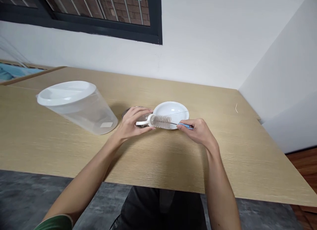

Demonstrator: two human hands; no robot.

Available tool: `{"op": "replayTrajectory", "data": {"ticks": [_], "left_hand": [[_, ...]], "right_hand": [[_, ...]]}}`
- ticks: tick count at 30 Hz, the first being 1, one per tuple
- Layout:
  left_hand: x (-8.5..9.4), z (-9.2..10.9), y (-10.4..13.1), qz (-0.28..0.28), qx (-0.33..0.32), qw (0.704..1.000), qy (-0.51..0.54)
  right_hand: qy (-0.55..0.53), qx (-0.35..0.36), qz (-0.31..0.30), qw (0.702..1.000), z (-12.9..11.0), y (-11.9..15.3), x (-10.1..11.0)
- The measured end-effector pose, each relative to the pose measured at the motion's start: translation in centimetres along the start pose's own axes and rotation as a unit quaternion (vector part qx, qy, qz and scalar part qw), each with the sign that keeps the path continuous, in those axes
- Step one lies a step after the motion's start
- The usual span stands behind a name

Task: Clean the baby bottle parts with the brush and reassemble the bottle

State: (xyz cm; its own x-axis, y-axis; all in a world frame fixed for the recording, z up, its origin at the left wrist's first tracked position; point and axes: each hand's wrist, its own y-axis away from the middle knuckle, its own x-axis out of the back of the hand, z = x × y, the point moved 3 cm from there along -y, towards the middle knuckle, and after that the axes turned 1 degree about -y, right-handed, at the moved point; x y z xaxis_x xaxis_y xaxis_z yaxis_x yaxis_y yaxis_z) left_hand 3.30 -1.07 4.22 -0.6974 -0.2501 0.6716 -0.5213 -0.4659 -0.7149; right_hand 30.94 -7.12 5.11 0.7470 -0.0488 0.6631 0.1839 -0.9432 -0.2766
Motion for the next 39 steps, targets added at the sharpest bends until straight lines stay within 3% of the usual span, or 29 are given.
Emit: {"op": "replayTrajectory", "data": {"ticks": [8,17,28,35,39], "left_hand": [[0.0,-1.5,0.4,-0.088,-0.035,0.995,0.035],[0.9,-2.2,0.2,-0.078,-0.008,0.996,0.037],[0.8,-1.6,0.0,-0.093,-0.038,0.993,0.065],[0.4,-1.8,0.0,-0.097,-0.031,0.994,0.051],[1.1,-2.8,0.3,-0.064,-0.008,0.998,0.016]], "right_hand": [[0.006,-0.005,-0.023,1.0,0.4,0.0,-0.1],[0.041,0.033,-0.011,0.999,0.1,0.2,0.1],[0.003,-0.01,-0.062,0.998,-0.3,0.7,1.5],[0.036,-0.004,-0.061,0.997,-0.6,0.7,1.4],[0.051,-0.016,-0.024,0.998,-0.3,1.6,3.1]]}}
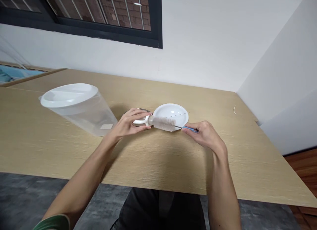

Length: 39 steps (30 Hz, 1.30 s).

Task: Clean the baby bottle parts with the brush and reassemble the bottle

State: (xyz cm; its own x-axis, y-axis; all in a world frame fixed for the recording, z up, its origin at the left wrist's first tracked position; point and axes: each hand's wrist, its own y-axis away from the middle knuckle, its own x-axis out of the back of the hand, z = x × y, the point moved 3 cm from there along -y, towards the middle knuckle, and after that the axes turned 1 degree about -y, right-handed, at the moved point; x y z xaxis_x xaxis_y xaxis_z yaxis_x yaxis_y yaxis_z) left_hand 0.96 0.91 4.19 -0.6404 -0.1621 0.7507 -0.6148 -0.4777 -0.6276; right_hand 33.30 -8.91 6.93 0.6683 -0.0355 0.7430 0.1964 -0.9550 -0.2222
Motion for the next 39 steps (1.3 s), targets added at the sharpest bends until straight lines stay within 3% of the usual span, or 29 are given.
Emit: {"op": "replayTrajectory", "data": {"ticks": [3,6,12,21,30,39], "left_hand": [[0.9,-0.7,0.3,0.033,0.001,0.999,-0.025],[1.0,-0.7,0.3,0.041,0.002,0.999,-0.012],[-0.1,0.1,0.1,0.058,0.043,0.996,0.05],[-0.4,0.5,0.1,0.073,0.042,0.993,0.084],[-0.7,0.9,0.0,0.065,-0.008,0.998,0.007],[-1.0,0.4,0.4,0.055,-0.028,0.998,-0.031]], "right_hand": [[0.007,-0.052,0.077,0.996,1.3,1.3,2.3],[0.014,-0.087,0.116,0.989,2.5,2.1,3.6],[-0.034,-0.073,0.15,0.985,2.9,1.5,2.8],[-0.063,-0.03,0.049,0.996,1.8,-0.2,0.3],[-0.051,-0.026,-0.051,0.997,1.2,-0.4,-0.3],[-0.073,-0.035,-0.071,0.994,0.6,-0.8,-0.9]]}}
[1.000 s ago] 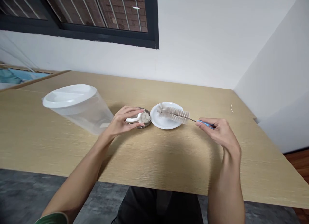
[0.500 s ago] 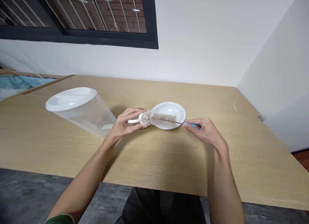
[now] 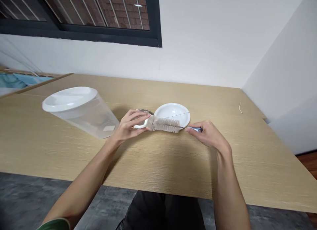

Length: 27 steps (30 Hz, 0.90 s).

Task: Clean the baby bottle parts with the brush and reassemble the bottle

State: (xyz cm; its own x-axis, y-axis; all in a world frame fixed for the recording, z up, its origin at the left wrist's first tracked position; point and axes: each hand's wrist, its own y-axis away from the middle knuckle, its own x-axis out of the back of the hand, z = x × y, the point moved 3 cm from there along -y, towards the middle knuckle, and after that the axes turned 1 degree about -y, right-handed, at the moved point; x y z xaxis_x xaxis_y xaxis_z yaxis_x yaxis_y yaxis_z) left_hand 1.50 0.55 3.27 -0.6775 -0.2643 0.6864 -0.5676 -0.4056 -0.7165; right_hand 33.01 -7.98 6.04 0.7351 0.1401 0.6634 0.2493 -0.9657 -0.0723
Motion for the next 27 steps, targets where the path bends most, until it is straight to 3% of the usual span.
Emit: {"op": "replayTrajectory", "data": {"ticks": [5,11,20,27], "left_hand": [[0.1,0.1,0.1,0.002,-0.052,0.998,-0.02],[-0.2,-0.1,0.2,-0.013,-0.044,0.997,-0.054],[0.0,-0.1,0.2,0.021,-0.087,0.994,-0.055],[0.4,-0.5,0.1,0.034,-0.034,0.999,-0.021]], "right_hand": [[-0.015,0.002,-0.019,1.0,-0.1,0.0,0.0],[-0.028,0.003,-0.033,0.999,0.2,-0.2,-0.1],[0.005,0.016,0.057,0.998,0.6,-0.5,-0.4],[0.0,0.06,0.086,0.995,1.1,-0.9,-1.1]]}}
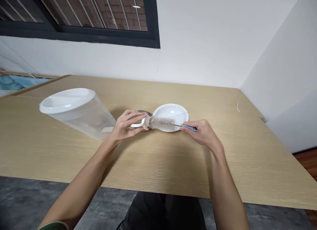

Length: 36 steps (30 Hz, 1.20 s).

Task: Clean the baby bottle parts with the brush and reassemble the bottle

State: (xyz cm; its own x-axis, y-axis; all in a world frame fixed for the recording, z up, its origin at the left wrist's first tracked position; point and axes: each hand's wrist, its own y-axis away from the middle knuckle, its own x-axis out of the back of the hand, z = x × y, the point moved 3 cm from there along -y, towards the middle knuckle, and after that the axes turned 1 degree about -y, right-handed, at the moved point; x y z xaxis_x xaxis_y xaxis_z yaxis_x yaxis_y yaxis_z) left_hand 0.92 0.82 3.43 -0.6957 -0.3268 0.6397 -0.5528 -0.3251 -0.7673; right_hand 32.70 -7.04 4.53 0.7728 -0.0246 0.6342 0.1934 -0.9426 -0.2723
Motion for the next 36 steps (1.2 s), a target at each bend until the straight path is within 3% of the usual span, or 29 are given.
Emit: {"op": "replayTrajectory", "data": {"ticks": [8,16,21,30,36], "left_hand": [[0.2,-0.1,-0.1,-0.025,0.04,0.998,0.042],[0.7,0.5,-0.4,0.016,-0.017,1.0,0.01],[0.5,1.1,-0.5,-0.003,-0.066,0.998,-0.022],[0.5,0.4,-0.3,-0.014,0.01,1.0,0.018],[0.4,0.7,-0.2,-0.04,-0.044,0.998,-0.017]], "right_hand": [[0.004,0.017,-0.011,1.0,0.2,-0.2,-0.5],[-0.045,-0.034,-0.054,0.997,0.4,-0.4,-0.4],[-0.066,-0.035,-0.099,0.992,0.1,-0.7,-0.8],[-0.034,-0.034,-0.019,0.999,0.4,-0.6,-0.9],[-0.034,-0.049,-0.076,0.995,-0.3,-0.4,-0.9]]}}
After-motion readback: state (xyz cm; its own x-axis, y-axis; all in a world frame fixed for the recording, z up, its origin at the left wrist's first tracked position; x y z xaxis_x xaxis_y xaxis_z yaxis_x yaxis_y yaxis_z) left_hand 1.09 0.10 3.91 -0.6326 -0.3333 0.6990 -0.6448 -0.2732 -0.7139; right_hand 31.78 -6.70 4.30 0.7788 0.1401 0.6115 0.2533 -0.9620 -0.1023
